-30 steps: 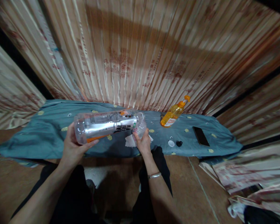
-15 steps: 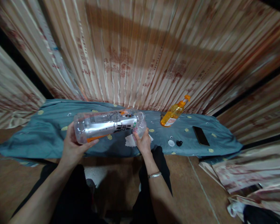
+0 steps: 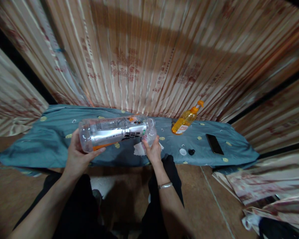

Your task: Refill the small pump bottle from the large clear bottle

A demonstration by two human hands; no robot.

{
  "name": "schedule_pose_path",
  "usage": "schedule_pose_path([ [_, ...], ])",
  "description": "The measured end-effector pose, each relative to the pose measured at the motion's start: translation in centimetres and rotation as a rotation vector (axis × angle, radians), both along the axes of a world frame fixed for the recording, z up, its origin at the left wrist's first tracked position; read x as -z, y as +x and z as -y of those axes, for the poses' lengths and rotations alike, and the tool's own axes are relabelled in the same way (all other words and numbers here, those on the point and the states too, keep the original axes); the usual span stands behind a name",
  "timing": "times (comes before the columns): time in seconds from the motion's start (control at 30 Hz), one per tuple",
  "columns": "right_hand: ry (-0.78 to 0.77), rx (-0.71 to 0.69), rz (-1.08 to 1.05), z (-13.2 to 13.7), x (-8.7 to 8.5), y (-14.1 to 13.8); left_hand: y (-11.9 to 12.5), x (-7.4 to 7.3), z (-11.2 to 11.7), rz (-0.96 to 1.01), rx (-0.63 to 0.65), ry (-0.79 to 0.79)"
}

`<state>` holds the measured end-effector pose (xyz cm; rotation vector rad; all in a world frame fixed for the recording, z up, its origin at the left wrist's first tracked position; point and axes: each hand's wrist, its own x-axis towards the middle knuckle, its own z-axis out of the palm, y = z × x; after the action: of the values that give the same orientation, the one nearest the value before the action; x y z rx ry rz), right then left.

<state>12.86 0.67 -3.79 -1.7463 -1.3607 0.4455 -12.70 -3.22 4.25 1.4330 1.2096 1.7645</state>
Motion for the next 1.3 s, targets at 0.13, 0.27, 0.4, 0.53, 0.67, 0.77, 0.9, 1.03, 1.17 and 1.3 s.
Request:
schedule_pose_path([
  [0.13, -0.006, -0.008, -0.015, -0.03, 0.23, 0.12, 0.05, 0.00, -0.01, -0.006, -0.003, 0.007],
  [0.27, -0.008, 0.002, -0.004, -0.10, 0.43, 0.19, 0.09, 0.03, -0.01, 0.010, -0.008, 0.009],
  [0.4, -0.009, 0.007, 0.009, -0.18, 0.49, 0.19, 0.10, 0.04, -0.01, 0.026, 0.001, -0.001],
  [0.53, -0.008, 0.006, 0.030, -0.22, 0.48, 0.23, 0.00, 0.12, -0.09, 0.004, 0.006, 0.014],
  [0.67, -0.009, -0.006, 0.024, -0.16, 0.37, 0.22, -0.04, 0.26, -0.20, 0.030, 0.019, 0.035],
  [0.77, -0.011, -0.001, 0.016, -0.12, 0.29, 0.19, 0.02, 0.25, -0.22, 0.049, 0.029, 0.044],
  [0.9, -0.007, -0.001, 0.011, -0.13, 0.32, 0.19, 0.13, 0.15, -0.16, 0.060, 0.040, 0.055],
  [1.03, -0.004, -0.003, -0.005, -0.18, 0.41, 0.24, 0.12, 0.15, -0.14, 0.059, 0.035, 0.053],
  [1.17, 0.001, -0.005, -0.005, -0.19, 0.37, 0.22, 0.02, 0.23, -0.17, 0.031, 0.029, 0.071],
  [1.3, -0.006, -0.001, -0.005, -0.13, 0.19, 0.13, -0.07, 0.35, -0.20, 0.012, 0.038, 0.082],
])
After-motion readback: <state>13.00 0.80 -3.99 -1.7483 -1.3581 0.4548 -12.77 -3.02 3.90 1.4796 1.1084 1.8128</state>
